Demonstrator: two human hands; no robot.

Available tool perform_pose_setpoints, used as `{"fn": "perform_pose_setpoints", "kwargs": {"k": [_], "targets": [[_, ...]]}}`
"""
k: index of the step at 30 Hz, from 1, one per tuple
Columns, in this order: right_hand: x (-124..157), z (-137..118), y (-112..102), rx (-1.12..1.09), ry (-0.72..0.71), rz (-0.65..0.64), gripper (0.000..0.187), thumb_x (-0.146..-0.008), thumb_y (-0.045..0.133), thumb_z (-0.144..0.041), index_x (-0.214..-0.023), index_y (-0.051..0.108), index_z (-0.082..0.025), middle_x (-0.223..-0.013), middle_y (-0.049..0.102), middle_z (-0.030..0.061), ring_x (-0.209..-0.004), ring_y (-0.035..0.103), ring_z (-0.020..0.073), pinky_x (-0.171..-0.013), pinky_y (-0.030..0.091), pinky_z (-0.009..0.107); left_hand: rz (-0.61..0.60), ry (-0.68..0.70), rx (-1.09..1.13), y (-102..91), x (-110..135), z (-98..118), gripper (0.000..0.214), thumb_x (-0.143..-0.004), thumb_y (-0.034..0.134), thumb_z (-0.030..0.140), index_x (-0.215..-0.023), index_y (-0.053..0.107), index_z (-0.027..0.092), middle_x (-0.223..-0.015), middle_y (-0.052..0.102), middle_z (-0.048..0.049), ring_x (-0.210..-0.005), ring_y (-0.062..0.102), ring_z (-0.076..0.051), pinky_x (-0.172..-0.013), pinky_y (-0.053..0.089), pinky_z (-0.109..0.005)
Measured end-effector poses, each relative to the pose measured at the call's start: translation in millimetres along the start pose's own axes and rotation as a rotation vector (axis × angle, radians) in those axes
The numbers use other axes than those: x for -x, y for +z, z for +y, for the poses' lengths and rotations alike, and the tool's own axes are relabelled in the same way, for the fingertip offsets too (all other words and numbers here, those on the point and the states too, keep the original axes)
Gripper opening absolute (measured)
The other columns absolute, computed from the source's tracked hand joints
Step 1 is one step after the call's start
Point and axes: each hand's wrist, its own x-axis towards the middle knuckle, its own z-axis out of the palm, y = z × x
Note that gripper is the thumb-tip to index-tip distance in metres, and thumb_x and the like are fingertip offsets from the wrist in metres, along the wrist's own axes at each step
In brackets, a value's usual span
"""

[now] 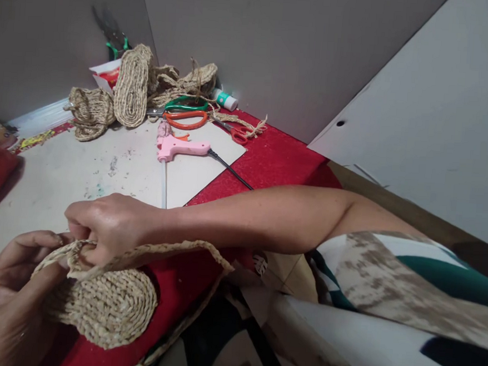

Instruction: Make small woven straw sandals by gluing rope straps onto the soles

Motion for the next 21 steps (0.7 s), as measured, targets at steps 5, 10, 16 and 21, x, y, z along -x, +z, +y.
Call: {"fn": "perform_pose_setpoints", "kwargs": {"k": [5,10,16,21], "targets": [[-1,-3,-5,-0.044,0.092,-0.040,0.016,-0.072,0.064,-0.020,-0.077,0.049,-0.015,-0.070,0.056,-0.0018,-0.067,0.049,0.0085,-0.058,0.035,0.020,-0.011,-0.022,0.046,0.6,3,1,0.034,-0.062,0.081,0.038,-0.086,0.059,0.026,-0.087,0.067,0.0026,-0.071,0.062,-0.014,-0.057,0.049,-0.018],[3,-9,-9,0.109,0.032,-0.010,0.013,-0.076,0.059,-0.019,-0.078,0.048,-0.014,-0.069,0.052,-0.0022,-0.061,0.042,0.0075,-0.054,0.030,0.021,0.036,0.096,-0.035,4.7,3,1,0.033,-0.063,0.080,0.038,-0.085,0.060,0.024,-0.084,0.067,0.0023,-0.070,0.062,-0.013,-0.057,0.048,-0.017],[-1,-1,-14,-0.211,0.066,-0.131,0.014,-0.074,0.062,-0.013,-0.084,0.053,-0.011,-0.068,0.053,-0.0037,-0.061,0.049,0.0061,-0.054,0.037,0.017,0.042,0.173,-0.093,-0.8,-10,-7,0.036,-0.063,0.081,0.035,-0.091,0.062,0.022,-0.082,0.069,-0.0006,-0.064,0.064,-0.014,-0.054,0.050,-0.019],[-4,-2,-16,-0.302,0.096,-0.156,0.023,-0.071,0.060,-0.006,-0.093,0.058,-0.008,-0.071,0.058,-0.0026,-0.063,0.054,0.0065,-0.056,0.041,0.016,0.053,0.187,-0.085,-8.0,-15,-9,0.035,-0.064,0.080,0.035,-0.091,0.061,0.022,-0.079,0.066,0.0004,-0.060,0.061,-0.012,-0.051,0.049,-0.018]]}}
